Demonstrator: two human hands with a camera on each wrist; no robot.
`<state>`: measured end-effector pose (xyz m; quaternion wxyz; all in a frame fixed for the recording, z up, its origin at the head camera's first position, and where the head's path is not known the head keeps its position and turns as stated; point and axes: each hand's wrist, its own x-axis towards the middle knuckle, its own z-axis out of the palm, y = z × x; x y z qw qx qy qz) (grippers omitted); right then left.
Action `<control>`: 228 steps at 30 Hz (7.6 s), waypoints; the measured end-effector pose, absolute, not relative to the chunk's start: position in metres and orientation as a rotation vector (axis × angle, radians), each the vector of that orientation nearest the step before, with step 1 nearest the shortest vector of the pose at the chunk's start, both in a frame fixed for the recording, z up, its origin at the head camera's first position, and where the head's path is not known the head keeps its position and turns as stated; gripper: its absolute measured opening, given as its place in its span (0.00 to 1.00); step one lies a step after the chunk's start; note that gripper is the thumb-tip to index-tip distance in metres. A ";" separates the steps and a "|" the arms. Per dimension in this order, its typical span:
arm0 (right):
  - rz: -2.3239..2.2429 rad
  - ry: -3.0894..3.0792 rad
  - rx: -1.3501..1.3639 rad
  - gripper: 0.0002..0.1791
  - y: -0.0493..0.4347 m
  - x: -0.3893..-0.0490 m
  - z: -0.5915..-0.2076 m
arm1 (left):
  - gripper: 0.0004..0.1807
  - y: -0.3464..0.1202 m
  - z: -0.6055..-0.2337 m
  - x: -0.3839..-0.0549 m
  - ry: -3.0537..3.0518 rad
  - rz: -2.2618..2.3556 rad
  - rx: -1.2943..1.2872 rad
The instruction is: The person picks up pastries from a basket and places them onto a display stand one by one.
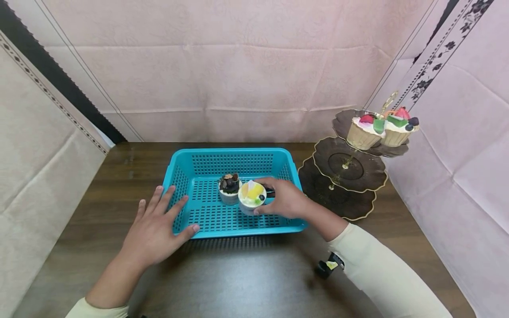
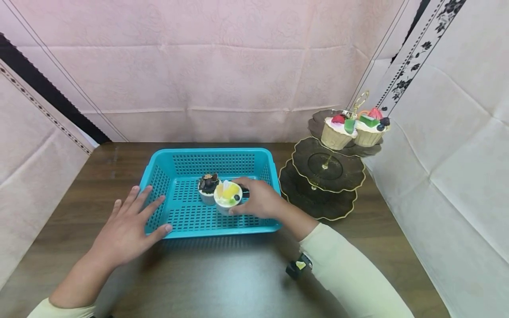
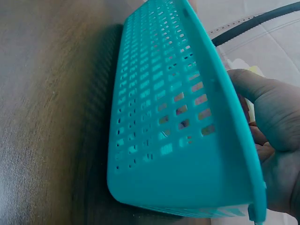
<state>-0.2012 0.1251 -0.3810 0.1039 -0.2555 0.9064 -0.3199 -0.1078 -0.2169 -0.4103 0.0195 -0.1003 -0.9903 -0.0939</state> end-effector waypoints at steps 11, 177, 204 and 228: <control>-1.058 2.762 -0.700 0.45 0.146 -0.198 -0.368 | 0.54 -0.216 -0.408 -0.107 -3.070 -0.296 -0.317; -0.645 3.242 0.047 0.43 0.346 -0.176 -0.319 | 0.53 -0.218 -0.413 -0.108 -3.037 -0.311 -0.331; -0.605 3.231 0.094 0.38 0.337 -0.149 -0.308 | 0.51 -0.218 -0.411 -0.108 -3.052 -0.316 -0.335; -0.834 3.021 -0.364 0.35 0.282 -0.139 -0.314 | 0.52 -0.217 -0.410 -0.107 -3.051 -0.326 -0.342</control>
